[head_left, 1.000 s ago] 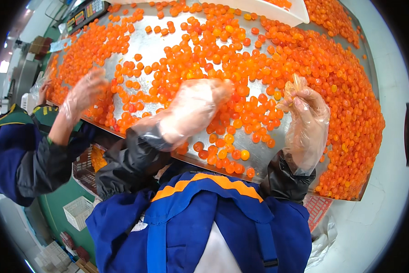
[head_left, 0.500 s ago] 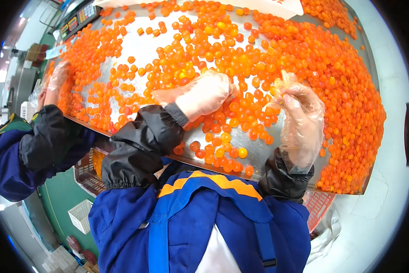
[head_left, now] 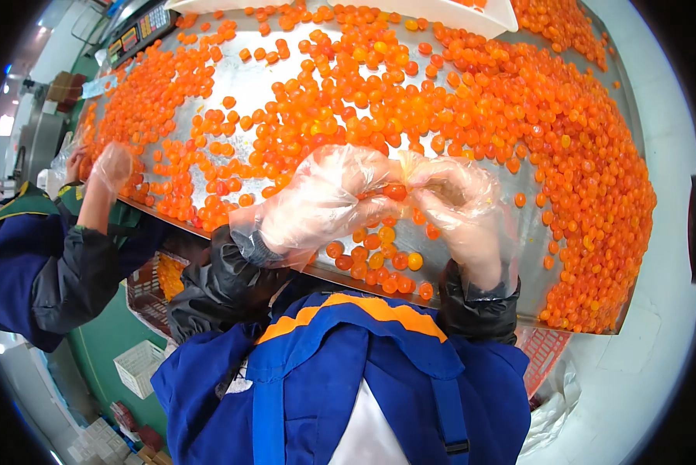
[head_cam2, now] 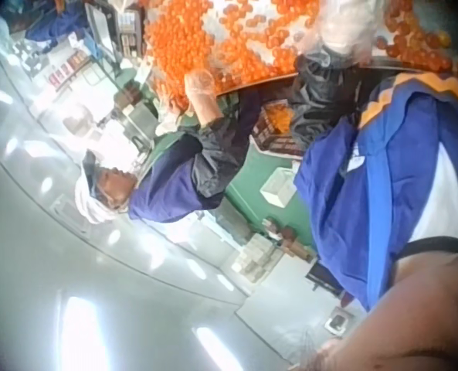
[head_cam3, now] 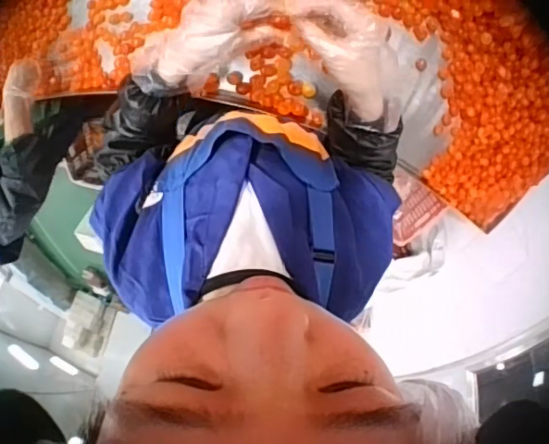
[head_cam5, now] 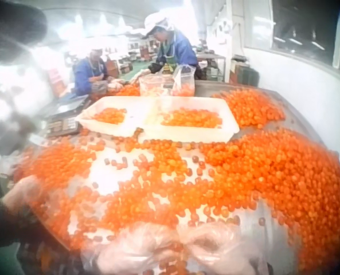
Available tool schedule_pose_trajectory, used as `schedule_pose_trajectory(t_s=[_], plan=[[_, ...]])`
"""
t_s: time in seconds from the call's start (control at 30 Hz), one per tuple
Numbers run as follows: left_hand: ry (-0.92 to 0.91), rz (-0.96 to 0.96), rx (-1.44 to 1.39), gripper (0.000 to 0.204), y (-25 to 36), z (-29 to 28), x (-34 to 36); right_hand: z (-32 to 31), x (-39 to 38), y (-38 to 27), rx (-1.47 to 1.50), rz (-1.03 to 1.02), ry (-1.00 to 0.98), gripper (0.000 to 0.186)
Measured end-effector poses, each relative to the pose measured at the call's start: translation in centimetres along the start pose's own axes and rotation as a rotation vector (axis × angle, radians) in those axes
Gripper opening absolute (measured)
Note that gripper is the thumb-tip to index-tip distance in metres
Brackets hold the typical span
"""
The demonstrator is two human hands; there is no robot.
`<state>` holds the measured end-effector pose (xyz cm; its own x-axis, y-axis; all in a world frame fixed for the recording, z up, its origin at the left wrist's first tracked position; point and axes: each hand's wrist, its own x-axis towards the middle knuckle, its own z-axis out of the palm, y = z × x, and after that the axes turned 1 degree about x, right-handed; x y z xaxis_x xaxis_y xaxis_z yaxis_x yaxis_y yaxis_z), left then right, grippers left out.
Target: Sorting and inspecting salted egg yolks on a production line.
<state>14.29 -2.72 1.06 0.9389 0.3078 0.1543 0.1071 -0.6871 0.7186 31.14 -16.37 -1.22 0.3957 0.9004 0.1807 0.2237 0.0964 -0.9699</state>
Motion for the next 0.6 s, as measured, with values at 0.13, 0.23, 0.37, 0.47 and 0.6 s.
schedule_pose_trajectory(t_s=[0.13,0.23,0.37,0.47,0.6], plan=[[-0.005,-0.098,-0.125,0.03,0.4,0.5,-0.5,-0.1,-0.2,-0.4,-0.086,0.009,-0.067,0.013],[0.016,-0.099,-0.18,0.03,-0.1,0.9,-1.0,-0.1,-0.1,-1.2,-0.136,0.011,-0.091,0.013],[0.032,-0.07,-0.161,0.031,0.1,0.8,-1.1,-0.3,-0.1,-1.7,-0.248,-0.045,-0.122,0.013],[0.044,-0.036,-0.166,0.031,0.0,0.7,-1.3,-0.4,0.1,-2.0,-0.258,-0.091,-0.171,0.013],[0.026,-0.042,-0.097,0.031,0.5,0.3,-1.4,-0.7,0.2,-2.4,-0.367,-0.164,-0.207,0.014]])
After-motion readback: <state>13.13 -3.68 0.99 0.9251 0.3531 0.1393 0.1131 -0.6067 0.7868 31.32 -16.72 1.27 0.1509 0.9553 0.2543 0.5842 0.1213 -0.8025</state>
